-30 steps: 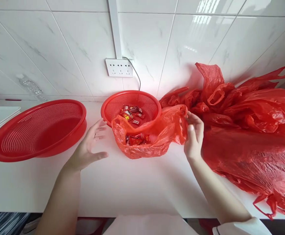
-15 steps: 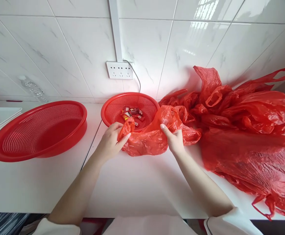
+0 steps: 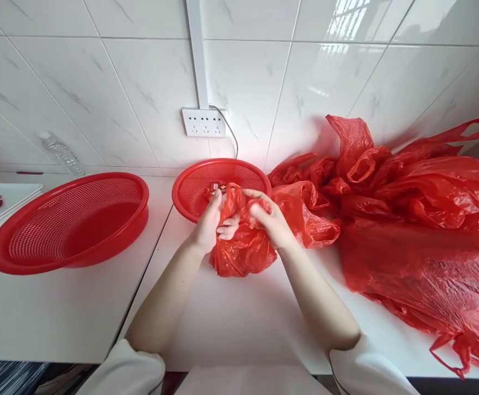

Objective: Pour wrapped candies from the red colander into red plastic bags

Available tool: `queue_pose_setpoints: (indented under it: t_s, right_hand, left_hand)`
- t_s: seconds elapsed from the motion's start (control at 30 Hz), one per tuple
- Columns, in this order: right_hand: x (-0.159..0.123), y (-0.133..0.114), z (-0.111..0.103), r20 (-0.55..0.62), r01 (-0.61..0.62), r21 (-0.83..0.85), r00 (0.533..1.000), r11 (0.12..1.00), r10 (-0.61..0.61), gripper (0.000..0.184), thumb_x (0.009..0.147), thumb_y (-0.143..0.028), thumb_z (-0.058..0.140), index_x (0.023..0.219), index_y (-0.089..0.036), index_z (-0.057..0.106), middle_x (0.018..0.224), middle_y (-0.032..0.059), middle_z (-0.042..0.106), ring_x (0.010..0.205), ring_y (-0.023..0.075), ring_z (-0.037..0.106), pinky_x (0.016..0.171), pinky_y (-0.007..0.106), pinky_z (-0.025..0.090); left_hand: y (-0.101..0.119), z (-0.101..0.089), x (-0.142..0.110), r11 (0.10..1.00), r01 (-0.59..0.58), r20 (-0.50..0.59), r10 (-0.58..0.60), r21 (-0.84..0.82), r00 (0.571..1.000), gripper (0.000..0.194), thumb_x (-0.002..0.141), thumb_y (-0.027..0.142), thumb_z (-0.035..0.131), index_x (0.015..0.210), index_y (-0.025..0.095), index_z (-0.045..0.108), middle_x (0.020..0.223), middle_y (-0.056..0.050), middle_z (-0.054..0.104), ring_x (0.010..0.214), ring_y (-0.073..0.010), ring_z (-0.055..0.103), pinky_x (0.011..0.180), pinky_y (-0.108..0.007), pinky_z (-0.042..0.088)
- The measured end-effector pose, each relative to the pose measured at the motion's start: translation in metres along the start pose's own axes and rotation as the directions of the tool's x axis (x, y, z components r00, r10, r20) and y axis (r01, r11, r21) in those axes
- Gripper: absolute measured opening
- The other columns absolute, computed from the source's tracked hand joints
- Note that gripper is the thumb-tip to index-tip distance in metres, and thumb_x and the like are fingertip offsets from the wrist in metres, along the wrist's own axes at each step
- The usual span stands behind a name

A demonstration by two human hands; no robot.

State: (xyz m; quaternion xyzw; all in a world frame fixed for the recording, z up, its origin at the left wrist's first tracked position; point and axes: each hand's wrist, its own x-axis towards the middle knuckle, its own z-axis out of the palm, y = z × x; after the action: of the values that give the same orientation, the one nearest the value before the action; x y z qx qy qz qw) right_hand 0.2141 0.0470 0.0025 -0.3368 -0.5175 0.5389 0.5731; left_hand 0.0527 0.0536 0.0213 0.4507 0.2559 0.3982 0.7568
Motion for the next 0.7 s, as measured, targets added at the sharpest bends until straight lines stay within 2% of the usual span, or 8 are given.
queue_pose_setpoints:
  t_s: [0.07, 0.17, 0.23, 0.33, 0.47, 0.57, 0.63, 0.7]
  right_hand:
    - [-0.007, -0.002, 0.005, 0.122, 0.058, -0.070, 0.991, 0.996, -0.049, 0.030, 0.075, -0.040, 0.075, 0.095, -0.019, 0.066, 0.084, -0.0004, 0.066, 0.075, 0.0135, 0.062, 0.072, 0.026, 0.051]
    - [-0.012, -0.004, 0.009, 0.056, 0.123, -0.067, 0.991, 0.990, -0.119, 0.020, 0.081, -0.037, 0.070, 0.079, -0.018, 0.064, 0.071, -0.0020, 0.062, 0.064, 0.0112, 0.057, 0.064, 0.025, 0.050]
    - [-0.012, -0.007, 0.008, -0.053, 0.154, -0.024, 0.987, 0.988, -0.155, 0.019, 0.080, -0.036, 0.071, 0.078, -0.019, 0.062, 0.071, -0.0023, 0.061, 0.064, 0.0106, 0.057, 0.064, 0.024, 0.050]
    - [-0.008, -0.013, -0.001, -0.224, 0.147, 0.042, 0.965, 0.988, -0.134, 0.023, 0.079, -0.039, 0.071, 0.091, -0.022, 0.063, 0.076, -0.0018, 0.062, 0.064, 0.0108, 0.058, 0.061, 0.023, 0.051]
    - [0.005, -0.011, -0.022, -0.421, 0.036, 0.150, 0.906, 0.988, 0.031, 0.039, 0.080, -0.046, 0.067, 0.111, -0.024, 0.060, 0.078, -0.0022, 0.061, 0.053, 0.0076, 0.052, 0.045, 0.018, 0.042]
    - [0.014, 0.002, -0.029, -0.415, -0.101, 0.214, 0.891, 0.972, 0.184, 0.036, 0.079, -0.048, 0.066, 0.103, -0.022, 0.060, 0.060, -0.0071, 0.047, 0.037, 0.0040, 0.030, 0.033, 0.018, 0.024]
    - [0.015, 0.011, -0.025, -0.433, -0.108, 0.167, 0.885, 0.980, 0.171, 0.036, 0.081, -0.050, 0.063, 0.104, -0.023, 0.058, 0.059, -0.0079, 0.045, 0.037, 0.0042, 0.027, 0.033, 0.019, 0.023]
    - [0.012, 0.015, -0.016, -0.477, -0.009, 0.046, 0.878, 0.999, 0.030, 0.036, 0.084, -0.052, 0.059, 0.108, -0.026, 0.056, 0.068, -0.0056, 0.052, 0.041, 0.0057, 0.036, 0.037, 0.020, 0.030]
  left_hand:
    - [-0.008, 0.004, -0.002, 0.991, -0.013, -0.032, 0.017, 0.133, 0.999, 0.058, 0.085, 0.068, 0.047, 0.124, 0.027, 0.054, 0.071, 0.002, 0.055, 0.042, -0.0052, 0.039, 0.041, -0.019, 0.034]
    - [-0.017, 0.006, -0.002, 0.906, -0.140, -0.033, 0.166, 0.399, 0.986, 0.073, 0.074, 0.046, 0.075, 0.138, 0.032, 0.043, 0.109, -0.005, 0.063, 0.081, -0.0142, 0.062, 0.074, -0.028, 0.050]
    - [-0.019, 0.007, -0.001, 0.814, -0.179, 0.013, 0.207, 0.553, 0.978, 0.065, 0.071, 0.038, 0.079, 0.130, 0.026, 0.054, 0.114, -0.006, 0.064, 0.102, -0.0217, 0.061, 0.090, -0.034, 0.047]
    - [-0.017, 0.006, 0.001, 0.741, -0.179, 0.015, 0.222, 0.647, 0.975, 0.031, 0.086, 0.046, 0.060, 0.092, 0.018, 0.070, 0.103, -0.008, 0.068, 0.103, -0.0251, 0.061, 0.094, -0.036, 0.045]
    - [-0.016, 0.004, 0.002, 0.856, -0.264, -0.094, 0.337, 0.445, 0.937, 0.048, 0.093, 0.054, 0.045, 0.062, 0.018, 0.057, 0.093, -0.007, 0.070, 0.101, -0.0223, 0.062, 0.094, -0.036, 0.045]
    - [-0.024, 0.004, 0.005, 0.978, -0.161, -0.041, 0.168, 0.129, 0.985, 0.049, 0.091, 0.057, 0.047, 0.060, 0.019, 0.043, 0.055, 0.000, 0.055, 0.067, -0.0162, 0.062, 0.074, -0.031, 0.050]
    - [-0.032, 0.005, 0.008, 0.997, -0.068, 0.006, 0.068, -0.032, 0.998, 0.045, 0.092, 0.051, 0.049, 0.062, 0.019, 0.040, 0.043, 0.007, 0.034, 0.045, -0.0090, 0.046, 0.058, -0.023, 0.047]
    - [-0.038, 0.004, 0.012, 0.987, -0.018, -0.036, 0.012, -0.160, 0.999, 0.036, 0.094, 0.042, 0.050, 0.067, 0.019, 0.043, 0.044, 0.010, 0.019, 0.035, -0.0052, 0.023, 0.042, -0.016, 0.033]
